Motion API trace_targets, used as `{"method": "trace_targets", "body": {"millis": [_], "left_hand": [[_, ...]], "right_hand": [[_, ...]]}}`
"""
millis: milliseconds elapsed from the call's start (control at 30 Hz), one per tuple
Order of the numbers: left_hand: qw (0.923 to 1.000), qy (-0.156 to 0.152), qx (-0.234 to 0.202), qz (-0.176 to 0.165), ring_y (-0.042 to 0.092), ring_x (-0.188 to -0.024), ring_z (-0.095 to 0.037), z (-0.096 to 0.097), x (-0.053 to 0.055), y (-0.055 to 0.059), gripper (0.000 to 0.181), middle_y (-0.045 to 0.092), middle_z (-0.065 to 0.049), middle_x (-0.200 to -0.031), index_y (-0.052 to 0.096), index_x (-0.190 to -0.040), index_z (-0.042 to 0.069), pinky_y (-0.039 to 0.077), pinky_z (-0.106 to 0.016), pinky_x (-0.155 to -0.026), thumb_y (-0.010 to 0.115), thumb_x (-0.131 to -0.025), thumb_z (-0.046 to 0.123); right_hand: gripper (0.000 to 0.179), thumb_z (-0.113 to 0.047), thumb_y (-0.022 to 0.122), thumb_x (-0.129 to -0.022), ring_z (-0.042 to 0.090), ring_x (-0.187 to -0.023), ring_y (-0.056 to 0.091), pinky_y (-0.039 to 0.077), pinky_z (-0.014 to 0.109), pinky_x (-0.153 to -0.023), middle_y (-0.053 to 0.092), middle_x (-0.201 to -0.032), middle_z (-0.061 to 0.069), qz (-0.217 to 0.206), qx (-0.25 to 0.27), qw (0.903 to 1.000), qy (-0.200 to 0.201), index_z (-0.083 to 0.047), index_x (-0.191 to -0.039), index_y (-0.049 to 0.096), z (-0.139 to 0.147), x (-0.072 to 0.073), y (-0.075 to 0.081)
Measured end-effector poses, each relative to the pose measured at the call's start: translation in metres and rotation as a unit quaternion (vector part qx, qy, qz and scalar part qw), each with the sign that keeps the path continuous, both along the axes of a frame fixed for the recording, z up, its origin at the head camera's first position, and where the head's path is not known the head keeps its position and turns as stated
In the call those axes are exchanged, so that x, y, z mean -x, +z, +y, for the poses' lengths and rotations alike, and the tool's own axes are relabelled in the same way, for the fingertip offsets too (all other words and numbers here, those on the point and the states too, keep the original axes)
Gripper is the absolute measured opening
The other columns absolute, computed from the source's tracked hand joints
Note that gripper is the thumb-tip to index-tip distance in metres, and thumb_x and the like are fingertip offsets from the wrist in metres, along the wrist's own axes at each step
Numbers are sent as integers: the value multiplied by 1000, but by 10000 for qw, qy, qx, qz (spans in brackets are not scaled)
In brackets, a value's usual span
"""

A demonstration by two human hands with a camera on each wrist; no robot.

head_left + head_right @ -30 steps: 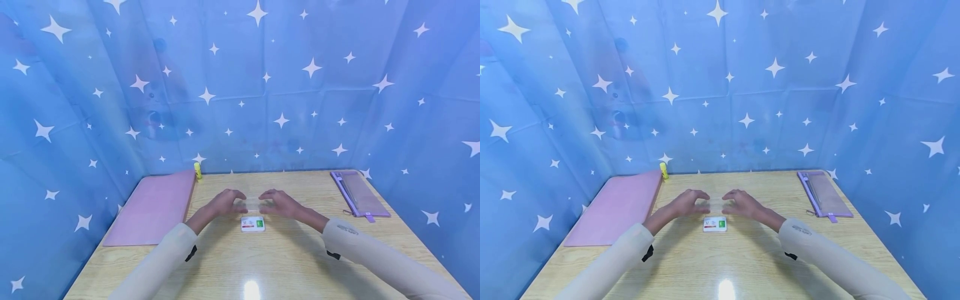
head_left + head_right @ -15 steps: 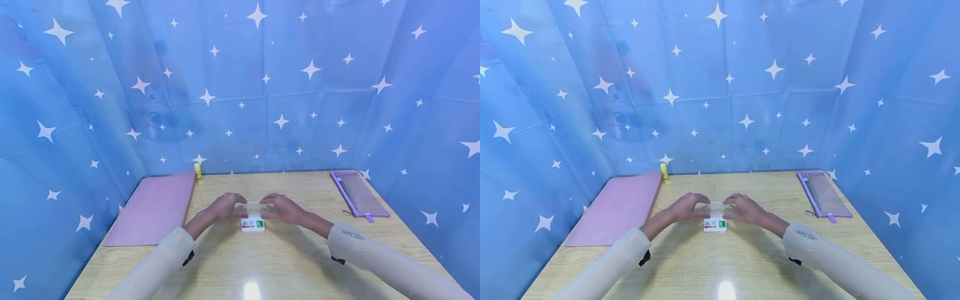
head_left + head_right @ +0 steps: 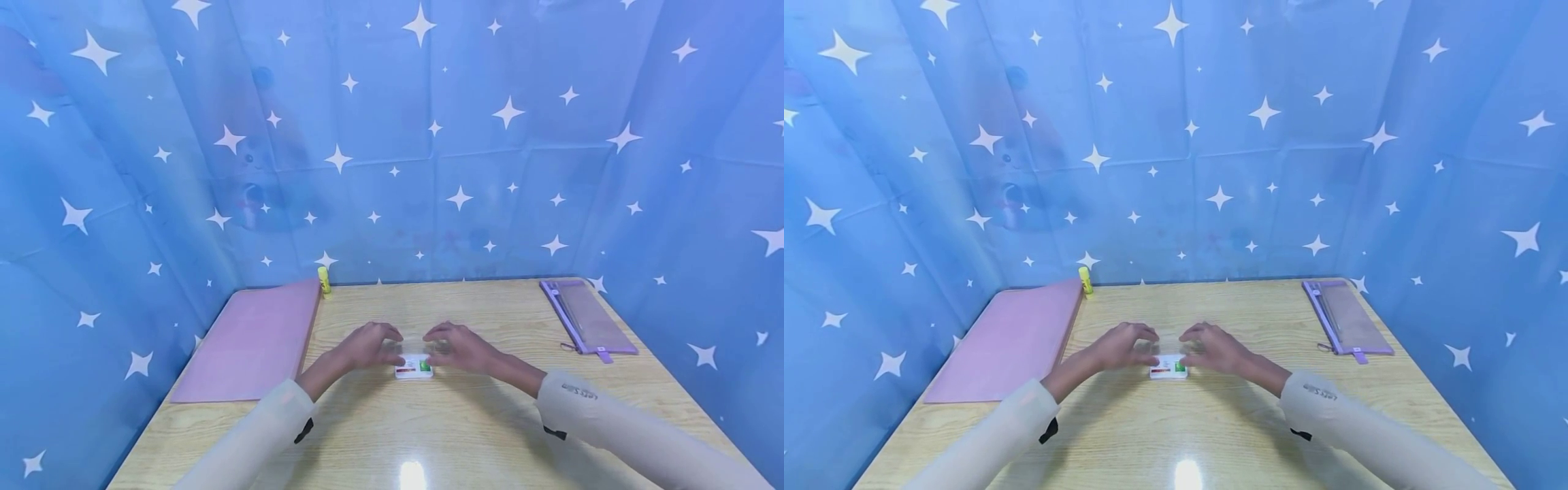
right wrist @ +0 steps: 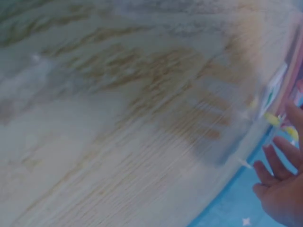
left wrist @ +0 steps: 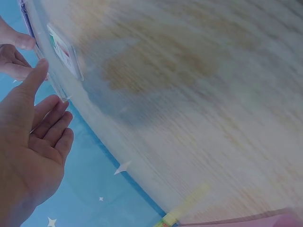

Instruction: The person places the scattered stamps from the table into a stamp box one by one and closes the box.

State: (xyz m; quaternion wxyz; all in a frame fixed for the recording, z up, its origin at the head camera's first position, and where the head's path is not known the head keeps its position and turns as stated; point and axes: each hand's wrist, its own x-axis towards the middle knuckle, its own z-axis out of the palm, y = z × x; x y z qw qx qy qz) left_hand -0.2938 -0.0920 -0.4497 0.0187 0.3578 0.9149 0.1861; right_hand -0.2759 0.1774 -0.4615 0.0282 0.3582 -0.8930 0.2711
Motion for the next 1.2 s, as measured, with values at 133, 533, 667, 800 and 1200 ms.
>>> {"method": "trace_targets", "body": {"millis": [133, 533, 667, 800, 1200], "left_hand": [[9999, 50, -8, -117, 63, -126, -25, -1, -2, -3, 51, 69, -9, -133, 73, -127, 6, 49, -38, -107, 84, -88, 38], [9998, 84, 138, -73, 66, -118, -18, -1, -8, -11, 48, 71, -3, -128, 77, -123, 11, 54, -33, -99, 86, -86, 39], [9999, 40, 155, -37, 67, -114, -16, -1, -8, -13, 48, 72, -3, -126, 77, -123, 11, 54, -31, -97, 86, -86, 40], [9999, -1, 162, -13, 67, -111, -14, -1, -8, -15, 48, 72, -3, -125, 77, -123, 10, 54, -29, -94, 85, -87, 42], [9999, 23, 155, -29, 66, -109, -13, -3, -11, -17, 51, 72, -4, -126, 76, -124, 10, 54, -28, -91, 85, -86, 43]], "right_hand": [[46, -25, 82, -91, 36, -121, 63, 52, 52, -99, 68, -128, 16, 5, -28, 10000, 28, 2, -127, 70, -1, -3, -2], [44, -25, 84, -89, 37, -119, 64, 49, 58, -103, 69, -127, 17, 51, 18, 10000, 71, 1, -124, 72, -2, -8, -11], [44, -27, 84, -89, 35, -119, 64, 49, 56, -104, 69, -127, 14, 33, -37, 10000, 26, -1, -123, 73, -2, -7, -15], [45, -27, 84, -89, 34, -119, 63, 52, 53, -99, 68, -128, 14, -98, -21, 9999, -2, -2, -125, 73, -2, -8, -18], [46, -28, 83, -90, 32, -119, 62, 53, 39, -89, 67, -130, 13, -262, 0, 9997, -32, -3, -127, 72, -4, -12, -18]]}}
